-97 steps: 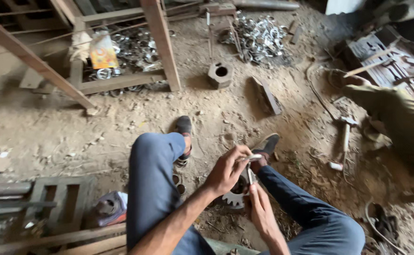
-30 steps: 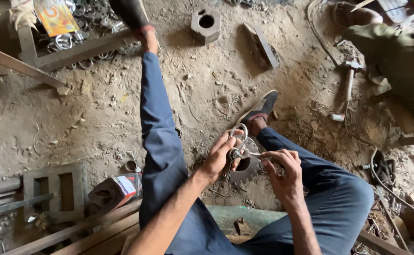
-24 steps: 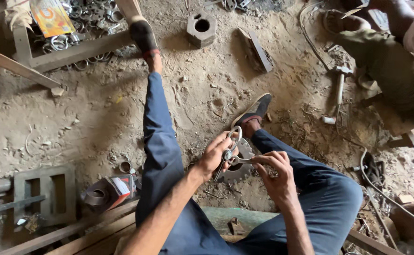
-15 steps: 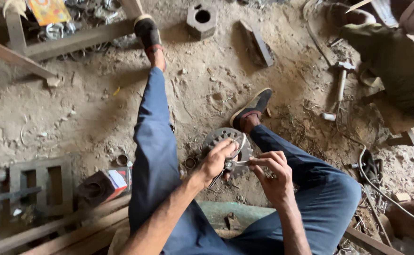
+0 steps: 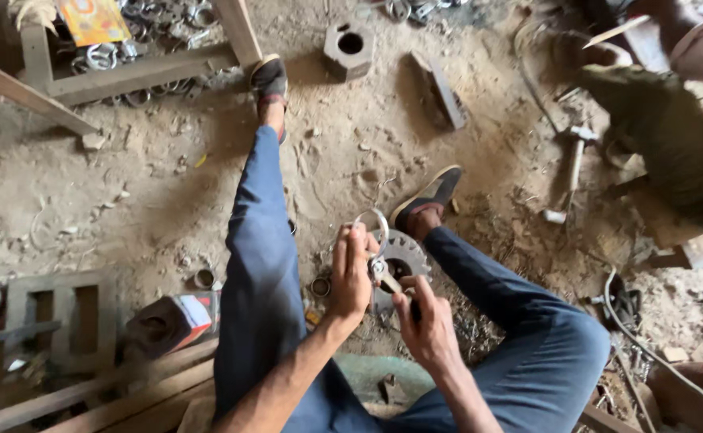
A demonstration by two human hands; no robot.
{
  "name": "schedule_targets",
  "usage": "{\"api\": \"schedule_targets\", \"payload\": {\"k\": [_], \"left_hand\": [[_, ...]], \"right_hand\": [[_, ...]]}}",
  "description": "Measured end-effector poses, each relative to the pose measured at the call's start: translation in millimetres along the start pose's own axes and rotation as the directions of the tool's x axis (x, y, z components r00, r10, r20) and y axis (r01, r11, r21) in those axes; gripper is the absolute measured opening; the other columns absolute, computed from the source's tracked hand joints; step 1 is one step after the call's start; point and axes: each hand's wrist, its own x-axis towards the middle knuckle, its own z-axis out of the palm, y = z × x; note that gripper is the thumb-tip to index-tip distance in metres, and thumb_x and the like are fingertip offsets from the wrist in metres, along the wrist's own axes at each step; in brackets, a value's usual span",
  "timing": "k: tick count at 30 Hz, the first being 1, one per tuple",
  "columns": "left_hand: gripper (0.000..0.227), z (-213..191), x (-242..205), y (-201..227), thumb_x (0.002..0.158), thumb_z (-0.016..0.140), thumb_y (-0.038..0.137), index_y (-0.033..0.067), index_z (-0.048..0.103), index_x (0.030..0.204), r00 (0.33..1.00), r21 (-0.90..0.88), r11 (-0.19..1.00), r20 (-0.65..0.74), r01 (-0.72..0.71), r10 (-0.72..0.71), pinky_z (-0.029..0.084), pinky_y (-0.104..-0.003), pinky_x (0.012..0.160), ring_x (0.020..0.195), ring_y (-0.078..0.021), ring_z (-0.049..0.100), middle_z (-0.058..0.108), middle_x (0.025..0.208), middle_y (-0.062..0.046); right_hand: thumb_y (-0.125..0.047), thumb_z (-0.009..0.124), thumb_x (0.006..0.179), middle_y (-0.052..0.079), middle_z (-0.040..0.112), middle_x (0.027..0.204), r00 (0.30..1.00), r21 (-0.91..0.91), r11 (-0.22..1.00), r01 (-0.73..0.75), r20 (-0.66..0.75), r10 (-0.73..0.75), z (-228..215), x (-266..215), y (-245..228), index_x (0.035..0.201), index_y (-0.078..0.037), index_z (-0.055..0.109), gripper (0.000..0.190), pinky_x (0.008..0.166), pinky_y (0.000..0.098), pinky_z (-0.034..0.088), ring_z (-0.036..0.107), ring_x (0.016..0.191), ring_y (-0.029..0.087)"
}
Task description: The person sits on the ground and assembles metal rings onto a gear-like component using a hammer and a metal rod. They repeatedly pick up rings, position them on the gear, and strike them into place.
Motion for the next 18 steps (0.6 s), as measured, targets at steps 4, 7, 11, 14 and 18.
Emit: {"api": "schedule_targets", "payload": {"k": [4, 7, 11, 14, 18], "left_hand": [[0.029, 0, -8, 0, 0.116, 0.031, 0.027, 0.0062, 0.046, 0.103, 0.984, 0.020, 0.984, -0.011, -0.176, 0.177, 0.043, -0.025, 0.052, 0.061, -0.0087, 0.047, 0.052, 0.081, -0.003], [0.025, 6, -13, 2, 0.111, 0.031, 0.022, 0.0026, 0.045, 0.117, 0.962, 0.164, 0.950, -0.020, -0.264, 0.271, 0.047, -0.029, 0.060, 0.070, -0.0135, 0.053, 0.056, 0.092, -0.007], [0.012, 8, -17, 4, 0.116, 0.036, 0.013, 0.0021, 0.041, 0.115, 0.850, 0.302, 0.796, 0.134, -0.525, 0.510, 0.051, -0.035, 0.077, 0.087, -0.0205, 0.058, 0.056, 0.101, -0.012], [0.021, -5, -11, 4, 0.108, 0.048, 0.010, -0.0050, 0.045, 0.123, 0.748, 0.504, 0.567, 0.297, -0.651, 0.594, 0.053, -0.041, 0.078, 0.088, -0.0257, 0.061, 0.060, 0.102, -0.017], [0.018, -29, 5, 2, 0.109, 0.053, 0.011, -0.0015, 0.045, 0.118, 0.537, 0.406, 0.352, 0.635, -0.843, 0.555, 0.048, -0.042, 0.077, 0.080, -0.0240, 0.055, 0.059, 0.094, -0.014]], "right_hand": [[-0.021, 0.056, 0.101, 0.009, 0.063, 0.053, 0.994, 0.117, 0.988, -0.104, 0.051, 0.099, 5, -6, 3, 0.115, -0.004, 0.053, 0.022, 0.043, 0.0349, 0.035, 0.049, 0.040, 0.016], [-0.026, 0.049, 0.107, 0.001, 0.054, 0.058, 0.986, 0.320, 0.933, -0.165, 0.080, 0.147, 19, -21, 0, 0.114, -0.007, 0.054, 0.021, 0.045, 0.0316, 0.032, 0.041, 0.048, 0.011], [-0.036, 0.044, 0.110, -0.005, 0.039, 0.066, 0.870, 0.698, 0.532, -0.479, 0.298, 0.394, 38, -38, -4, 0.113, -0.012, 0.054, 0.027, 0.047, 0.0278, 0.025, 0.031, 0.054, 0.008], [-0.043, 0.042, 0.109, -0.004, 0.031, 0.060, 0.746, 0.699, 0.302, -0.648, 0.505, 0.434, 31, -34, 1, 0.109, -0.014, 0.052, 0.031, 0.045, 0.0279, 0.017, 0.024, 0.048, 0.009], [-0.049, 0.041, 0.104, -0.004, 0.026, 0.057, 0.607, 0.610, 0.135, -0.781, 0.692, 0.391, 9, -30, -1, 0.118, -0.018, 0.057, 0.037, 0.042, 0.0276, 0.015, 0.020, 0.044, 0.009]]}}
